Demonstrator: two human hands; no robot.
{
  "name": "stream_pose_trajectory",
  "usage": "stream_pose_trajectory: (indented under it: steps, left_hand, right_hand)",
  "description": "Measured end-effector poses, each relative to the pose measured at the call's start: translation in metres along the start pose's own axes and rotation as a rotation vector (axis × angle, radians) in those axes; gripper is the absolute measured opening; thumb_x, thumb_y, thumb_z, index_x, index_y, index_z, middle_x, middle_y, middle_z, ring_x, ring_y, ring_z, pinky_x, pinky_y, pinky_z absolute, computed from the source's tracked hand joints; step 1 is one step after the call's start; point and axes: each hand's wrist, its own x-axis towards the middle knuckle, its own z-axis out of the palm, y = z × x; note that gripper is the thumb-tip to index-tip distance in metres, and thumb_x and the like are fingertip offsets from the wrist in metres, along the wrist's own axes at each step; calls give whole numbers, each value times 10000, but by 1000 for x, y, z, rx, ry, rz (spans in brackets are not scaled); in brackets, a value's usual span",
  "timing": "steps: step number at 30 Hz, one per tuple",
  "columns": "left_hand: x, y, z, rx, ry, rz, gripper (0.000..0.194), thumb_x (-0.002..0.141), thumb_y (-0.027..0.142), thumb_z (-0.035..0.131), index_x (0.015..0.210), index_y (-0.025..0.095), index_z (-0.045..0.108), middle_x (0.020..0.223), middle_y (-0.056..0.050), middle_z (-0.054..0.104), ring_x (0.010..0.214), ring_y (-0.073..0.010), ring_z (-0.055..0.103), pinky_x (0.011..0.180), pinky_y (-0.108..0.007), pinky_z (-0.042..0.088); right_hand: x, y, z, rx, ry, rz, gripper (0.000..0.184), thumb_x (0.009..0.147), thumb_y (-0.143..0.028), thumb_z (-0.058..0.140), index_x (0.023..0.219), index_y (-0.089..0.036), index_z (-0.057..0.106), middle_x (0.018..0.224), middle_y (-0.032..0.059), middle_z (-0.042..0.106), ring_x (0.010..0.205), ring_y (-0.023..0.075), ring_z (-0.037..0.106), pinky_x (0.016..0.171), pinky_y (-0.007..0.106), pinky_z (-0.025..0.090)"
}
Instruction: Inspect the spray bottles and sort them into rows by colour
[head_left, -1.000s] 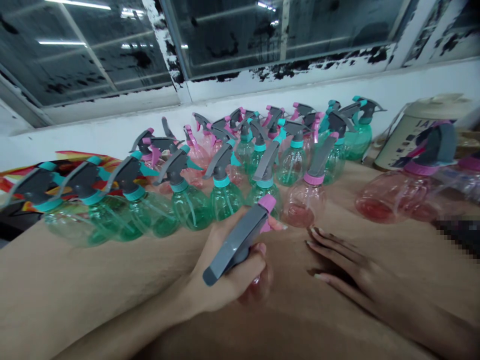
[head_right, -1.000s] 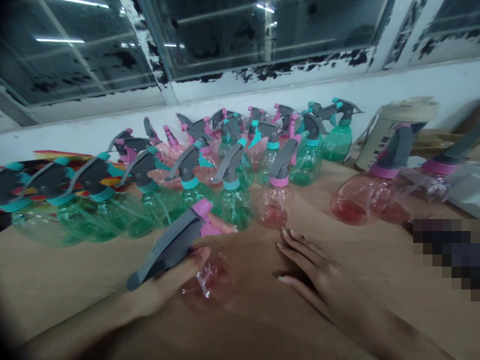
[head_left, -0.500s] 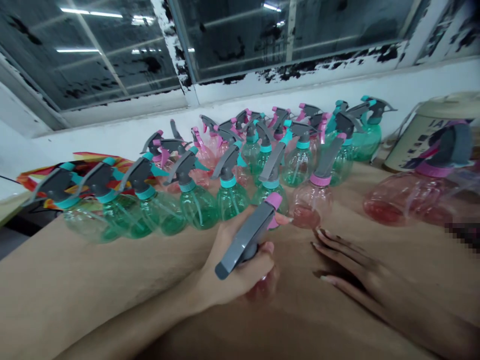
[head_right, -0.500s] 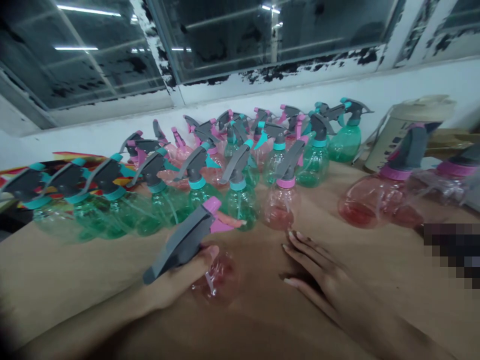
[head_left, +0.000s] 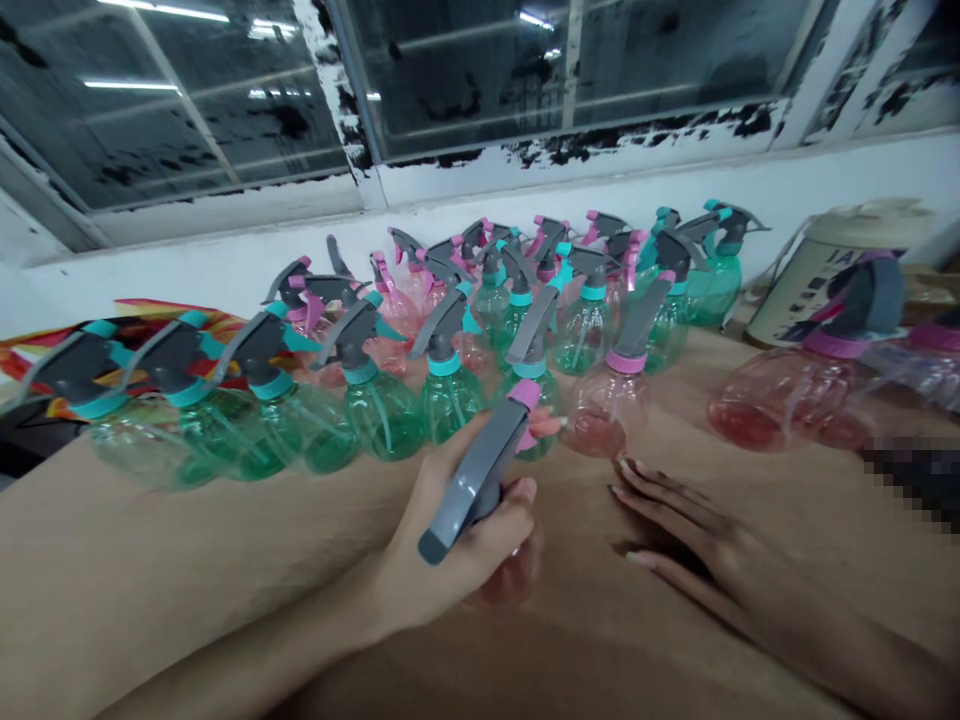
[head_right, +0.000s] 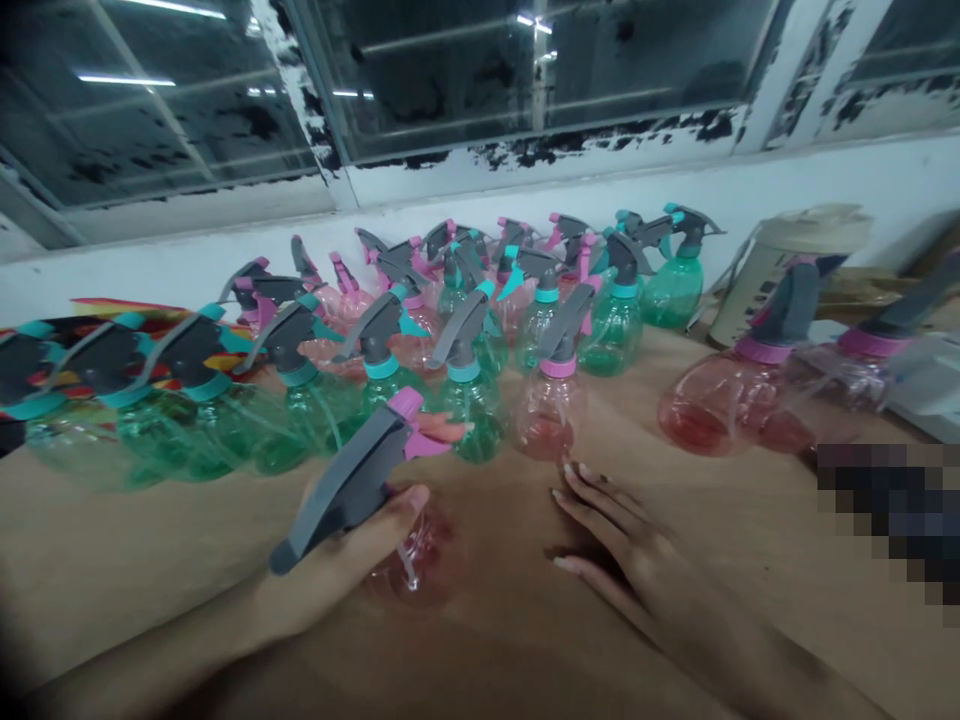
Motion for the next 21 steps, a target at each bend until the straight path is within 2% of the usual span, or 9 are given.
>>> stream_pose_trajectory:
  steps: [3,7,10,12,15,17,21]
  left_hand:
    - [0,1,-1,19,-5,7,27,766,247,476,788,236,486,483,94,310,392,-92,287,393,-214,263]
    - [1,-2,-2,64,8,60,143,761,214,486,897,240,522,489,94,326,399,-100,327,396,-219,277]
    - [1,-3,-2,93,21,93,195,780,224,485,965,241,545,492,86,367,410,-110,376,433,-227,350]
    - [2,-2,-2,101,42,106,203,792,263,483,977,238,565,510,67,448,450,-126,460,495,-241,432]
    - [2,0,-3,111,80,128,208,785,298,507,964,225,582,623,27,587,544,-146,561,613,-274,504]
    - [1,1,-4,113,78,130,190,783,301,517,940,213,578,687,9,630,568,-148,582,624,-272,511]
    - [0,2,-5,118,68,114,89,788,300,505,809,218,534,576,38,559,498,-130,530,521,-239,472]
  right_hand:
    - [0,0,1,7,0,-11,567,878,-419,478,1383,-191,355,1391,71,442,1244,233,442,975,429,448]
    - [-2,0,1,21,-5,12,605,872,-424,484,1412,-225,295,1404,54,427,1252,238,430,990,434,432]
    - [-3,1,1,21,1,17,595,874,-419,483,1409,-232,301,1400,50,432,1248,234,435,991,425,432]
    - [-3,1,1,16,-4,18,601,870,-420,490,1407,-222,307,1403,53,428,1252,233,431,988,423,435]
    - [-3,1,1,23,-4,19,591,868,-414,493,1397,-207,329,1405,60,425,1258,237,422,991,431,431]
    - [-2,0,1,30,4,18,568,872,-406,488,1386,-206,352,1397,62,436,1252,239,429,990,435,431]
    - [-1,0,1,41,12,21,551,867,-418,492,1368,-214,387,1378,63,461,1232,249,455,988,447,431]
